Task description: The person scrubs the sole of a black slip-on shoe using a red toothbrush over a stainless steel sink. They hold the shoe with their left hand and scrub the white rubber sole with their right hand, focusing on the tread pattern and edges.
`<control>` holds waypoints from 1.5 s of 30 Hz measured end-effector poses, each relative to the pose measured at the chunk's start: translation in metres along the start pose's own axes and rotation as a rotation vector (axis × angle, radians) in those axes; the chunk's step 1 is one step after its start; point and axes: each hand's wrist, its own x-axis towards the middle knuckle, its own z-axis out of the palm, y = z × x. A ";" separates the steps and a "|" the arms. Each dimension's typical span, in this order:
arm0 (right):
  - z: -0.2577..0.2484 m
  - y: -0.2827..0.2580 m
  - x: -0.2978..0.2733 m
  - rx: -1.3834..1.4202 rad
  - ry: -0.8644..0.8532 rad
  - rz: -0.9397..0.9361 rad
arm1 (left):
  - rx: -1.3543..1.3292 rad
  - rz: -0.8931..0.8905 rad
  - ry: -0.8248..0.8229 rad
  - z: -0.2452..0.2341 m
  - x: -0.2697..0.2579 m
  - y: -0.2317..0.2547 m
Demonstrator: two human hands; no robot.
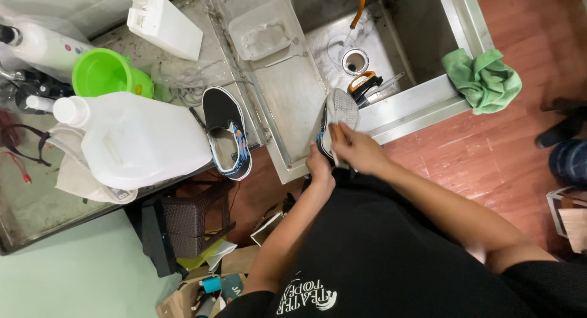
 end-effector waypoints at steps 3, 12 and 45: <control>0.005 0.015 0.026 -0.082 0.033 -0.013 | 0.042 0.000 -0.042 -0.006 0.017 -0.017; 0.000 -0.014 0.009 0.010 0.004 -0.056 | 0.053 0.006 -0.021 -0.010 0.010 0.003; 0.007 0.041 0.141 -0.158 0.146 -0.012 | -0.124 -0.190 0.030 -0.035 0.055 0.016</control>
